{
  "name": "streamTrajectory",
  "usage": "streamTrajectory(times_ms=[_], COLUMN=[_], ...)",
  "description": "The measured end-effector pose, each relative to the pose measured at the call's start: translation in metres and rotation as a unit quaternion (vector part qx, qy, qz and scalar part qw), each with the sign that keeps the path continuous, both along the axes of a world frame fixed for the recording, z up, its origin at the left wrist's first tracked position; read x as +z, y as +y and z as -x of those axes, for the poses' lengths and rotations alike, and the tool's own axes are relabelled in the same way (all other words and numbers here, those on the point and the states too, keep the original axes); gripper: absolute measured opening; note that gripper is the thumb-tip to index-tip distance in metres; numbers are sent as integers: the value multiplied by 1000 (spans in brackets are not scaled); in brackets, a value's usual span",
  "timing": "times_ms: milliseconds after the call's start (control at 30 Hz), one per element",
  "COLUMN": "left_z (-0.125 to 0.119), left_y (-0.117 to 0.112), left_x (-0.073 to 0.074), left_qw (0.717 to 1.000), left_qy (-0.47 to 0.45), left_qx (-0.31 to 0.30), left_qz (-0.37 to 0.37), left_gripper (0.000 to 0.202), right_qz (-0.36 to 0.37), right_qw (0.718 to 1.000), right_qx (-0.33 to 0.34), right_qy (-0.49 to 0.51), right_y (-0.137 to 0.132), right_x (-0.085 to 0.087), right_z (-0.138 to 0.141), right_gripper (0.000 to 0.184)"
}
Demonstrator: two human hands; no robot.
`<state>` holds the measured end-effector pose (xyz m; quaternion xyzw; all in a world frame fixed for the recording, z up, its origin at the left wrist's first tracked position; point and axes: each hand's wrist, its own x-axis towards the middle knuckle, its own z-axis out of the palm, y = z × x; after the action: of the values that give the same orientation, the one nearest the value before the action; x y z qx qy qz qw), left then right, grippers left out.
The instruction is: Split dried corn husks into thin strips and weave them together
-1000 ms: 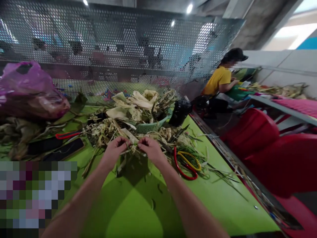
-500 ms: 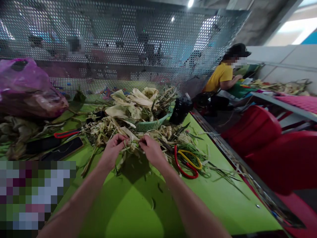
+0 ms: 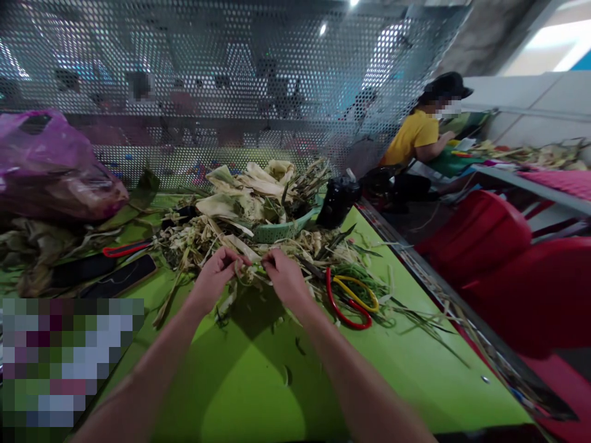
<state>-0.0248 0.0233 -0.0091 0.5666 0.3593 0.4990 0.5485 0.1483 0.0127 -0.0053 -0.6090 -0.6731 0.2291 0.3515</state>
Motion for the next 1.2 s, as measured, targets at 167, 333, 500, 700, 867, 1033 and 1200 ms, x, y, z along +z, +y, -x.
streamTrajectory(times_ms=[167,333,500,700,867,1033,1200], left_z=[2,-1,-2,-2,-3,-6,-6], left_y=[7,7,4,3,1,0,0], left_x=[-8,-11,-8,-5,-6,-9,-9], left_qw=[996,991,989,985,979,972,973], left_qy=[79,114,130,156,180,209,200], left_qx=[38,63,62,52,51,65,76], left_qz=[-21,-38,-43,-53,-75,-84,-88], left_gripper=[9,9,6,8,14,17,17], right_qz=[-39,-58,-54,-40,-16,-20,-27], right_qw=[998,997,996,996,994,995,994], right_qx=[43,59,76,76,78,74,58], right_qy=[13,3,-2,33,73,65,85], right_y=[-5,-9,-10,-10,-10,-10,-13], right_x=[7,11,12,12,8,6,10], right_z=[2,7,7,9,10,12,13], right_gripper=[12,8,6,7,8,8,9])
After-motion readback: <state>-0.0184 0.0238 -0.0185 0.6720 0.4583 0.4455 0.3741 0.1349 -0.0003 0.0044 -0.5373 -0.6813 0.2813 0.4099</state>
